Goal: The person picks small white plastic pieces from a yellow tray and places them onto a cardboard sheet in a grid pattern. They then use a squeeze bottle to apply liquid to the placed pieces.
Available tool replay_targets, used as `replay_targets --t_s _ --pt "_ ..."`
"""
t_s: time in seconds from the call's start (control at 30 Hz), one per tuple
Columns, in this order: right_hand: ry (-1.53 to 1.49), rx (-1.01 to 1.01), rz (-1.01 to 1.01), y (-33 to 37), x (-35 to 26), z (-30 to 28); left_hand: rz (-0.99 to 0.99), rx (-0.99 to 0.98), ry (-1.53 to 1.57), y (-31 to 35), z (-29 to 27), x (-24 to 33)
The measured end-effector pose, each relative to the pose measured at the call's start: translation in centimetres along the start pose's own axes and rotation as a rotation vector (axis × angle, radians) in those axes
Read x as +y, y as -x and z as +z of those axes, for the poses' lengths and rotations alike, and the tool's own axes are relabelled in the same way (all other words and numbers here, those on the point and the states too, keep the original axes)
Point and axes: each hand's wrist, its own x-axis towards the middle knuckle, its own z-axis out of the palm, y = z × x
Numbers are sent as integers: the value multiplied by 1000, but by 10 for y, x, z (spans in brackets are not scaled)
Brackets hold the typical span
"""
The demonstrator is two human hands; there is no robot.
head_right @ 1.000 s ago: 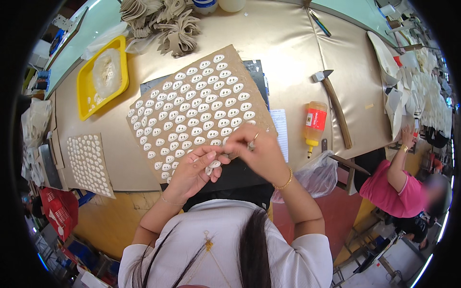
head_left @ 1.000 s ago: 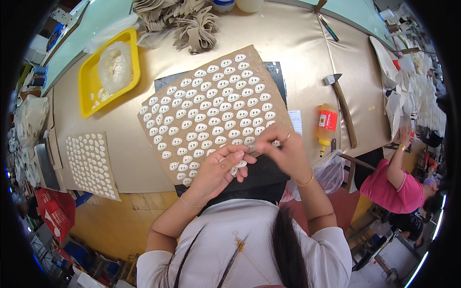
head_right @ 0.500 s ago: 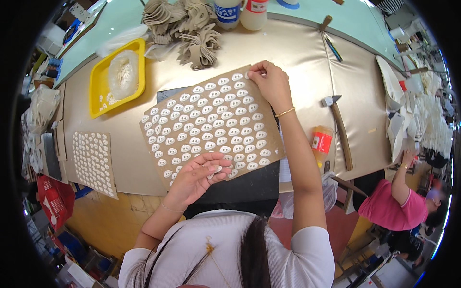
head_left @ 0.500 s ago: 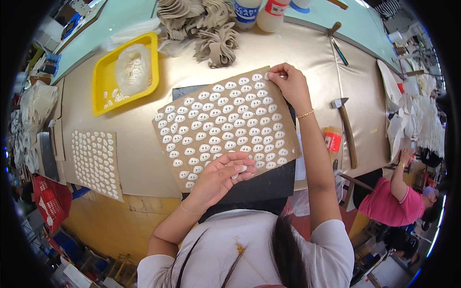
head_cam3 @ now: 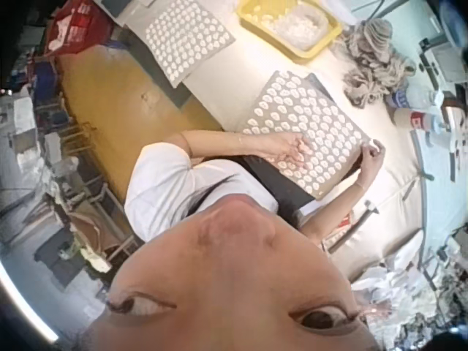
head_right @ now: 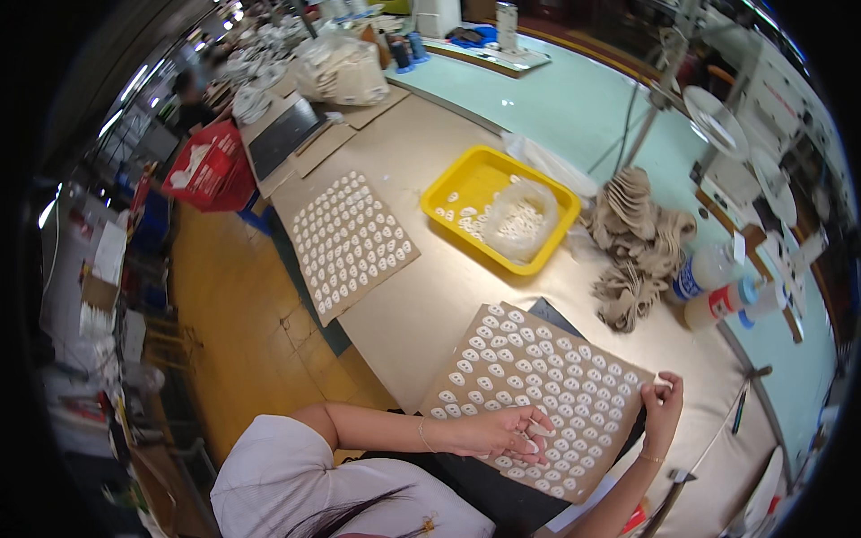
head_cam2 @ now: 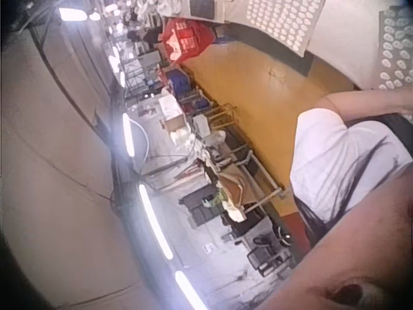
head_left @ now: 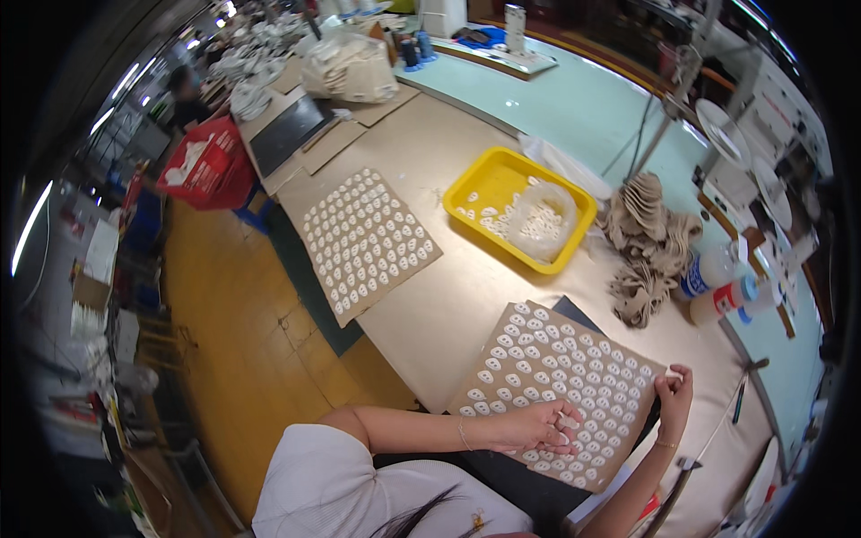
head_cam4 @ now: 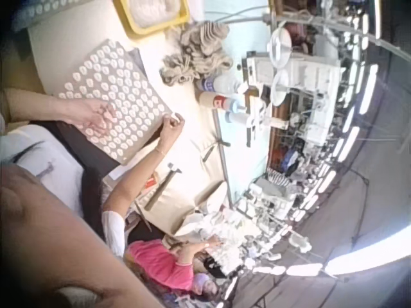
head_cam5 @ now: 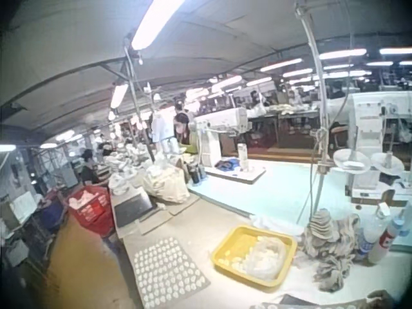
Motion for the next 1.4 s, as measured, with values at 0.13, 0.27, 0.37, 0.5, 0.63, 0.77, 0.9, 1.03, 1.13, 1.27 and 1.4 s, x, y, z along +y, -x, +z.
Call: replay_targets --t_s 0.13,0.27,0.37,0.5,0.63,0.77,0.9,1.03,1.13,1.27,1.4 --pt "77 -53 -1 -3 -3 -1 42 -37 36 -3 -6 -4" --pt "114 -50 -80 -6 1 0 58 -54 21 -5 -4 -5" --pt "497 341 -498 14 -20 23 56 -29 14 -3 -2 -3" --pt "138 -114 -282 59 -51 39 72 -18 -79 -3 -6 -7" --pt "41 -538 -440 102 -74 64 98 -42 -76 -1 -2 -7" --pt "83 -368 -338 116 -74 75 160 -16 -108 3 2 -5" --pt "191 -405 -338 123 -73 73 202 3 -210 7 2 -8" --pt "235 -411 -317 129 -75 71 183 23 -226 10 6 -10" --pt "211 -342 -330 132 -74 70 175 19 -199 10 8 -9" --pt "-127 -185 -127 135 -75 68 191 -22 -18 5 4 -9" --pt "-290 -114 -109 134 -74 57 147 -59 57 2 -1 -17"
